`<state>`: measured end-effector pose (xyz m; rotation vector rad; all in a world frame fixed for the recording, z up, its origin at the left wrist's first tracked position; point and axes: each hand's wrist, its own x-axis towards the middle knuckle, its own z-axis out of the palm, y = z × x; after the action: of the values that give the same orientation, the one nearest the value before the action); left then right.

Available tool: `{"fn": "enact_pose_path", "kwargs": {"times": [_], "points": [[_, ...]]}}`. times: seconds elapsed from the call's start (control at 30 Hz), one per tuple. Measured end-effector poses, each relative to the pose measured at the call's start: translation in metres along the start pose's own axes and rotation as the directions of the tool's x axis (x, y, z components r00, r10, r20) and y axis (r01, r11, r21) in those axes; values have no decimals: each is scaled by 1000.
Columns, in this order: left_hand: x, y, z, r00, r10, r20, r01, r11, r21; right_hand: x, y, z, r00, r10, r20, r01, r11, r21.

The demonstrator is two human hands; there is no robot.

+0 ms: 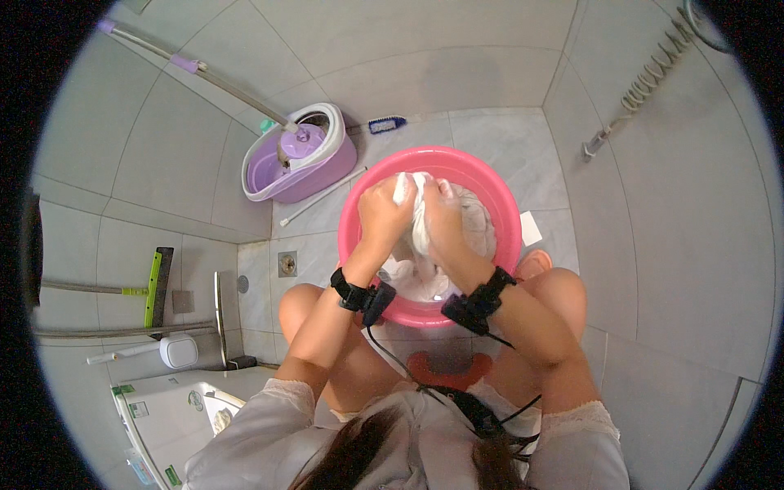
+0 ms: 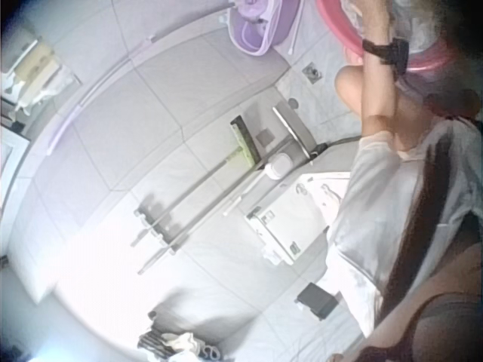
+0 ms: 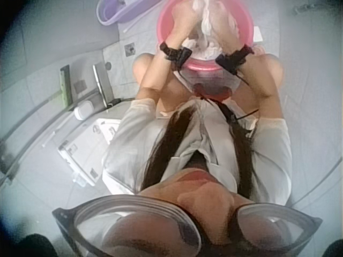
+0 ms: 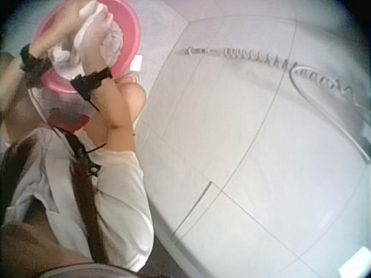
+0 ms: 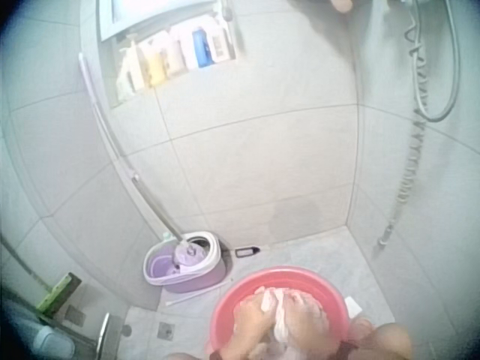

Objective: The person scrubs a white cloth with a bar of soap in a pink basin. They rub the soap directly onto the fabric and lather it with their hands in the water.

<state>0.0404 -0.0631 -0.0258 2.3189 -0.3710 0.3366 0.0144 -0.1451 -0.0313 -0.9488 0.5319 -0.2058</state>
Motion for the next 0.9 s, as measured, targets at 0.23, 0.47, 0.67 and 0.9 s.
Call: {"fn": "enact_pose_path", "kwargs": {"times": [0.23,0.47,0.67,0.9], "points": [[-9,-8,7,970,243,-28,-244,970,-19,7,8,-10,984,151,100,-163,978,127],[-8,-3,16,906,421,-40,-423,904,-55,39,32,-35,964,76,256,-145,954,261],[-18,6,6,919,392,-34,-393,914,-96,36,24,-29,972,82,221,-129,970,207],[-11,-14,6,997,77,24,-75,995,-67,14,21,-10,990,110,90,-116,991,65]]}}
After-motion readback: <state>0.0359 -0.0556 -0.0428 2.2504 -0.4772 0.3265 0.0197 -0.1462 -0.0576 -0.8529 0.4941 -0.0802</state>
